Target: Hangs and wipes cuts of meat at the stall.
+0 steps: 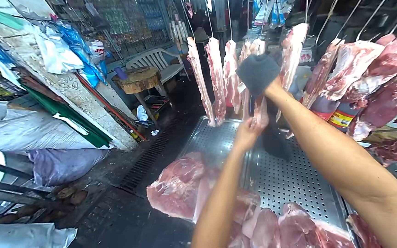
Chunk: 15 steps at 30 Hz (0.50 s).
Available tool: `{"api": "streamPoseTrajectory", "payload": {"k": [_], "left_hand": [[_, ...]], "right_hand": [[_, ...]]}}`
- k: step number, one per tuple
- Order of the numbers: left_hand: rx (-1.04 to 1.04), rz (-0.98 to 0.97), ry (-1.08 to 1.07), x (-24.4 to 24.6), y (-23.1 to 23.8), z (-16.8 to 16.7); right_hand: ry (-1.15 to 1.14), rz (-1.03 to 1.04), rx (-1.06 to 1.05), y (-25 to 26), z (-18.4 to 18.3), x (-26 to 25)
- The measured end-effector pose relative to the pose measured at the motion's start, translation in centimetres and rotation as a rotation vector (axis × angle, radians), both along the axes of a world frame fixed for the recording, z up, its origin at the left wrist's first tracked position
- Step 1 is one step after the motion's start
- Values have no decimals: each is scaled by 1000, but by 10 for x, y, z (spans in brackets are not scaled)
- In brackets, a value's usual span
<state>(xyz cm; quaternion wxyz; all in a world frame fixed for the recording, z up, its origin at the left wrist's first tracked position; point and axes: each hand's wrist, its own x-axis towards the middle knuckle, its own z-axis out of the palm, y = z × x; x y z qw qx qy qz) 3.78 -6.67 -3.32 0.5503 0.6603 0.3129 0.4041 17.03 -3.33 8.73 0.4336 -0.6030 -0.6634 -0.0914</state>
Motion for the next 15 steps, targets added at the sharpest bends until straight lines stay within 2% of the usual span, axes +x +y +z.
{"api": "streamPoseTrajectory", "payload": {"k": [3,5,7,10,12,15], "left_hand": [[-116,-30,-5,-2,-10,-22],[-170,-45,-40,-4,-15,-30],[-189,-75,-105,-6,-17,-36],[-208,-79,-120,-8,-18,-38],[-222,-93,-92,-11,-18,-37],[-220,-105,-69,-12,-23,-35]], "right_hand": [[176,80,-88,-19,-10,6],[238,107,-264,-40,-20,3],[383,123,-400,-43,-53,8],[437,173,-511,-45,-79,11],[360,152,-515,-42,-82,9],[37,37,-560,-33,-77,3]]}}
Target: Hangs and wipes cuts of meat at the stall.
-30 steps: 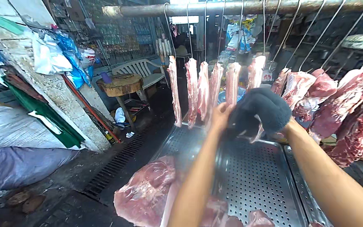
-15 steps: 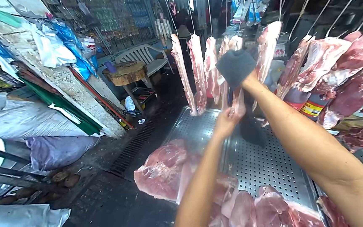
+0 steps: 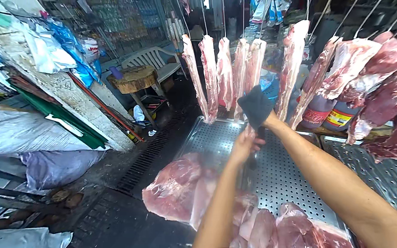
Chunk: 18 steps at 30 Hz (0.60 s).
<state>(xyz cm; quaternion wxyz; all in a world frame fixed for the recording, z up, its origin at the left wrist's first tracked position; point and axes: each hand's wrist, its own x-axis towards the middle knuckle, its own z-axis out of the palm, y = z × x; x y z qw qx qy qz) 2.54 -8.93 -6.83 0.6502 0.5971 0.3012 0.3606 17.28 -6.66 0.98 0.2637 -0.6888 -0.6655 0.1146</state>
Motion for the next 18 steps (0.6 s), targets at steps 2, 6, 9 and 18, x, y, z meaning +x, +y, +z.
{"api": "streamPoseTrajectory", "payload": {"k": [2,6,9,18], "left_hand": [[13,12,2,1,-2,-1],[-3,69,23,-1,-2,-6],[-22,120,80,-3,0,-9],[-62,-83,228,-23,1,-25]], "right_hand": [[-56,5,23,2,-1,-1],[158,57,18,-7,-14,6],[243,111,-59,-20,-49,7],[647,157,-78,-20,-79,2]]}}
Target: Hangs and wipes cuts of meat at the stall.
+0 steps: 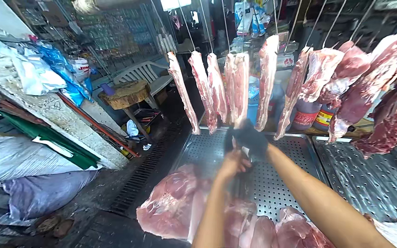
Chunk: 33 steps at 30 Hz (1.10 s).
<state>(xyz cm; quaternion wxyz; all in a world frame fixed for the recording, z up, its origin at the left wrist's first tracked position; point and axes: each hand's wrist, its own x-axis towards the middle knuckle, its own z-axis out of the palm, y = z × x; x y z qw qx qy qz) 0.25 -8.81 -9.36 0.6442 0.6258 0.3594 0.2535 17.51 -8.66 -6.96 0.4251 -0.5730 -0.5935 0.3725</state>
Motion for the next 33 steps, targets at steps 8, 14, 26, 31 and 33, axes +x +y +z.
{"api": "streamPoseTrajectory", "payload": {"k": [8,14,26,31,33], "left_hand": [[-25,-88,37,-2,-14,7],[-39,32,53,-7,-14,-14],[389,-166,652,0,-6,37],[799,221,289,22,-4,171],[930,315,124,42,-3,227]], "right_hand": [[-353,-173,58,-18,29,-36],[-352,-9,-105,-29,6,-25],[-251,-44,-165,-58,-33,5],[-232,-42,-141,-104,-43,31],[-281,-53,0,-112,-73,54]]}}
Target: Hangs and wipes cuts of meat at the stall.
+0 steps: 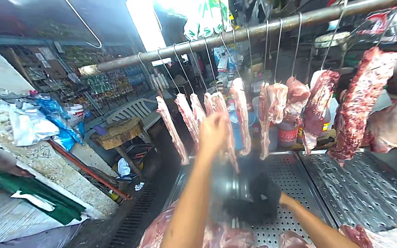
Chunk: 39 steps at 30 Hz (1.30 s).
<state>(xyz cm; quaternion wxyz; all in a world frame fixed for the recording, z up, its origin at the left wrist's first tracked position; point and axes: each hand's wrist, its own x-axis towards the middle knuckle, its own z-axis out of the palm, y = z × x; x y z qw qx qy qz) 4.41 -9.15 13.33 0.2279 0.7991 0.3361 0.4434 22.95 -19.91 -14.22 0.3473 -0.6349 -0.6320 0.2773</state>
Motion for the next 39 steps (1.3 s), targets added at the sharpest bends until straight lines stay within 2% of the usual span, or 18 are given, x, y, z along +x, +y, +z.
{"api": "streamPoseTrajectory", "payload": {"k": [1,2,4,5,7,9,10,16,19,23,28,31,34,36,37,39], "left_hand": [[81,-1,-49,12,4,26],[129,10,-68,25,11,53],[143,60,-87,52,27,101],[129,87,-96,65,35,119],[90,134,-104,87,48,145],[82,190,-105,100,53,159],[90,218,-101,103,53,163],[271,338,-178,103,35,174],[345,287,-96,115,24,167],[331,261,-10,137,15,157],[204,95,-223,159,29,157],[119,-27,-329,172,22,160],[184,24,-308,171,7,169],[236,49,-329,162,0,184],[243,44,-343,155,-4,192],[203,-44,-322,136,-16,202]], "right_hand": [[-94,23,126,-2,-10,13],[-171,38,167,-9,0,20],[-323,132,-81,-35,56,19],[-408,192,-227,-41,71,19],[-547,228,-511,-47,63,31],[-638,151,-826,-57,57,35],[-675,138,-893,-64,57,35],[-688,104,-1014,-87,66,37],[-722,95,-995,-81,52,41],[-687,154,-887,-74,49,49],[-648,224,-790,-72,24,66],[-618,231,-758,-77,27,70],[-508,179,-685,-81,43,72],[-390,139,-547,-82,63,79],[-307,104,-412,-84,73,85],[-34,-23,-9,-91,94,95]]}}
